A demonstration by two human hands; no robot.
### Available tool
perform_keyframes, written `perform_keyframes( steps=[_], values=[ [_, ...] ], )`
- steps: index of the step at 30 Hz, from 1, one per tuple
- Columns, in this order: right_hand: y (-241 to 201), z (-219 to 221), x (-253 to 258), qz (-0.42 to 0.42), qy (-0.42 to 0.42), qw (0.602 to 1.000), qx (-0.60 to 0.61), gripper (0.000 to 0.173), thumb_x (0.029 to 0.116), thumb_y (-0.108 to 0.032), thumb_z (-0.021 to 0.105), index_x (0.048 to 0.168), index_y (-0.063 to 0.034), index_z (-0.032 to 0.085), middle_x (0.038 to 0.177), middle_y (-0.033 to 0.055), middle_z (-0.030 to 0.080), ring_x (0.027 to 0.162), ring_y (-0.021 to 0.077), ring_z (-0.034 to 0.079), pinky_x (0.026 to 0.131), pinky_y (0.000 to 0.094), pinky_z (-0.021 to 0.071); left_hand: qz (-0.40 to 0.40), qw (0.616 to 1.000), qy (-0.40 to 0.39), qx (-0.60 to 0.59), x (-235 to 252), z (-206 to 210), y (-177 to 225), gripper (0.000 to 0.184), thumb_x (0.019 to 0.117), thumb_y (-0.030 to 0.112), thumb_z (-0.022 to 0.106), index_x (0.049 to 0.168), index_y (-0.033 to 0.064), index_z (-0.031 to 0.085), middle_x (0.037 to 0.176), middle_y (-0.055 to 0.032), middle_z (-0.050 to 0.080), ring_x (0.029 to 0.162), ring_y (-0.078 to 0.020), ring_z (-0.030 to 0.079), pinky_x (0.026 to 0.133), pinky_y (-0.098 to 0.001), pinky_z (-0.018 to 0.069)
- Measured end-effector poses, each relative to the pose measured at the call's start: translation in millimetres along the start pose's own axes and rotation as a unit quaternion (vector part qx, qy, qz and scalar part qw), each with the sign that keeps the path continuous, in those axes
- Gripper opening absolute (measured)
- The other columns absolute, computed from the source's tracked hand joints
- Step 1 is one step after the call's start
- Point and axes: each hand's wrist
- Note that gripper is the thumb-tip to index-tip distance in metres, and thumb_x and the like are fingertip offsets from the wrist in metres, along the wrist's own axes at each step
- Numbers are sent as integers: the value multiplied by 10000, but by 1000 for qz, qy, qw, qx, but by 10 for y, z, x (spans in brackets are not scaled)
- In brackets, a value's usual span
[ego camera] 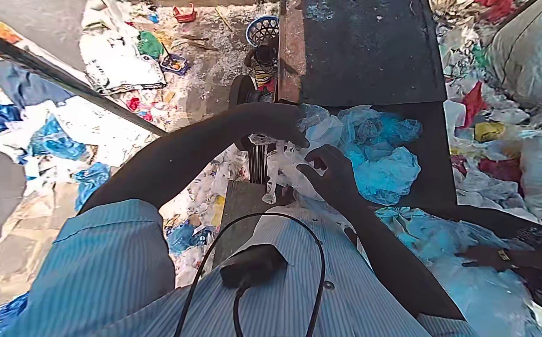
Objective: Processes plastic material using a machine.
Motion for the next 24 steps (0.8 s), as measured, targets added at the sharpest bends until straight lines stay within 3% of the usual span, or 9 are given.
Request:
perform_keyframes(
  steps=[3, 5, 8, 10, 11, 13, 16, 19, 24],
  values=[
    [-2, -98, 20, 25, -7, 1000, 14, 149, 903, -218, 754, 921, -88, 685, 806, 24, 590, 738, 149, 557, 672, 320, 477, 47, 997, 15, 63, 153, -48, 88, 316, 983, 347, 694, 892, 46, 660, 743, -51, 578, 670, -164, 542, 656, -396, 462],
    [-5, -141, 18, 16, -4, 1000, 1, 116, 930, -179, 729, 922, -73, 681, 798, 33, 580, 713, 154, 555, 659, 324, 487, 52, 986, 40, 150, 248, -54, 155, 371, 1002, 396, 654, 1044, 27, 677, 888, -126, 647, 852, -279, 634, 779, -516, 511],
    [46, -170, -32, -24, 21, 999, -21, 69, 943, -97, 686, 909, -38, 695, 820, 54, 586, 688, 142, 584, 611, 285, 528, 42, 971, 85, 218, 313, -41, 194, 402, 1022, 435, 603, 1103, 48, 672, 1032, -173, 675, 1028, -374, 652, 853, -605, 495],
    [93, -170, -58, -31, 63, 996, -57, 77, 954, -112, 670, 909, -53, 691, 893, 66, 601, 810, 183, 615, 700, 325, 551, 57, 969, 102, 217, 340, -55, 187, 409, 1031, 428, 593, 1122, 39, 682, 1063, -183, 684, 1060, -380, 652, 891, -604, 497],
    [112, -179, -46, -29, 76, 994, -74, 83, 973, -128, 651, 938, -62, 686, 1001, 86, 618, 953, 230, 614, 821, 373, 542, 66, 967, 106, 220, 355, -70, 189, 414, 1038, 425, 580, 1129, 34, 681, 1062, -185, 684, 1060, -380, 652, 890, -597, 497],
    [140, -161, -15, -29, 98, 990, -95, 105, 1008, -131, 597, 991, -49, 661, 1141, 135, 627, 1120, 307, 593, 960, 453, 507, 71, 966, 100, 226, 372, -95, 207, 458, 1058, 425, 542, 1248, 29, 669, 1151, -199, 680, 1142, -387, 630, 948, -590, 485],
    [117, -120, 48, -63, 101, 987, -108, 116, 1016, -87, 578, 1022, -5, 660, 989, 141, 650, 955, 284, 660, 838, 403, 571, 66, 962, 108, 241, 427, -126, 217, 467, 1044, 445, 561, 1310, 74, 660, 1187, -182, 683, 1169, -379, 631, 964, -602, 485],
    [70, -119, 79, -83, 38, 989, -116, 74, 998, -45, 607, 1021, 7, 654, 940, 143, 639, 874, 286, 675, 757, 388, 594, 58, 949, 110, 289, 498, -77, 189, 379, 1026, 434, 584, 1258, 149, 677, 1173, -153, 691, 1167, -385, 638, 896, -629, 503],
    [93, -208, 73, -75, -26, 990, -119, 96, 1022, -88, 590, 1037, -2, 629, 887, 134, 623, 683, 263, 663, 555, 393, 563, 64, 951, 141, 269, 516, 7, 135, 291, 973, 197, 619, 1252, 180, 699, 1069, -162, 717, 1037, -404, 678, 812, -631, 512]
  ],
)
Point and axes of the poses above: each hand's wrist, its own x-axis towards the middle knuckle, its own z-axis out of the palm, y = z × x
